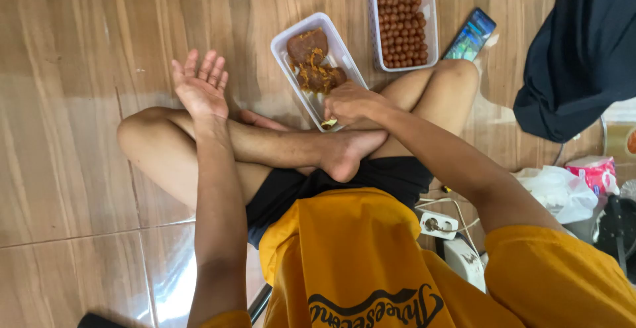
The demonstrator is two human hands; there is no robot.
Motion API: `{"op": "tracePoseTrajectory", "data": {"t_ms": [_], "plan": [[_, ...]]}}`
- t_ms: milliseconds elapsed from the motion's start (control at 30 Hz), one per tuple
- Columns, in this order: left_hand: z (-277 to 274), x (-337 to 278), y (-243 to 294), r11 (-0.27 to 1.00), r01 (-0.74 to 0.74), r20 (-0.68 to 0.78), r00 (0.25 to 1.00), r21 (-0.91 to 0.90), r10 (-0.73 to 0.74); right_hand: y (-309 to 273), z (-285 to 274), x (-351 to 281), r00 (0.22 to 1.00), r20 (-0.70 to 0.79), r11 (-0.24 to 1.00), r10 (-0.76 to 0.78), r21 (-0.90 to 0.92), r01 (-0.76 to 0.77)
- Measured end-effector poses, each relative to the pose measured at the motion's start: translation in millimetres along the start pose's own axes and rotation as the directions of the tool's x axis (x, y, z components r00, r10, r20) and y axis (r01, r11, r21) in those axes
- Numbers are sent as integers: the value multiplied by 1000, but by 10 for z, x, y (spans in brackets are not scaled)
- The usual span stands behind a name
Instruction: The person scoops a brown paste from a container with a small spoon and rolls it into balls between their hands. They place the finished balls into a separate container and occasionally move balls back into the paste.
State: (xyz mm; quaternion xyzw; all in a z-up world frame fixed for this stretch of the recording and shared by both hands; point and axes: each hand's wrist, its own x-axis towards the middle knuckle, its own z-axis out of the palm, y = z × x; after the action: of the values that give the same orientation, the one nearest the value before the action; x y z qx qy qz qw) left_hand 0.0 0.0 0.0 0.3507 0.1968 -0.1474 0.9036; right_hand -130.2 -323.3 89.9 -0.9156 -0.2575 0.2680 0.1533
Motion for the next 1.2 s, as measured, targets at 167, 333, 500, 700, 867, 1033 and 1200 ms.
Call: {"op": "tracePoseTrajectory", "data": {"t_ms": [167,333,500,700,867,1033,1200], "plan": [[1,-28,-5,1000,9,-13,1000,-14,-9,129,41,156,984,168,996,66,41,-74],[-2,-16,-18,1000,-4,-12,1000,-8,4,170,27,172,959,234,982,159,65,-178],[17,-10,-19,1000,3,-15,1000,1,-3,276,77,147,939,283,941,195,215,-260],[16,-31,-3,1000,9,-18,1000,10,-9,510,80,42,940,300,659,162,676,-329],[69,-69,-3,998,-5,-18,1000,69,7,171,-340,-283,987,-140,465,78,881,88],[36,-21,-29,997,3,-16,1000,74,-2,177,-131,-407,949,-235,323,209,933,159],[5,6,-39,997,14,-11,1000,82,-13,-77,-140,-392,852,-236,296,467,950,102]]}}
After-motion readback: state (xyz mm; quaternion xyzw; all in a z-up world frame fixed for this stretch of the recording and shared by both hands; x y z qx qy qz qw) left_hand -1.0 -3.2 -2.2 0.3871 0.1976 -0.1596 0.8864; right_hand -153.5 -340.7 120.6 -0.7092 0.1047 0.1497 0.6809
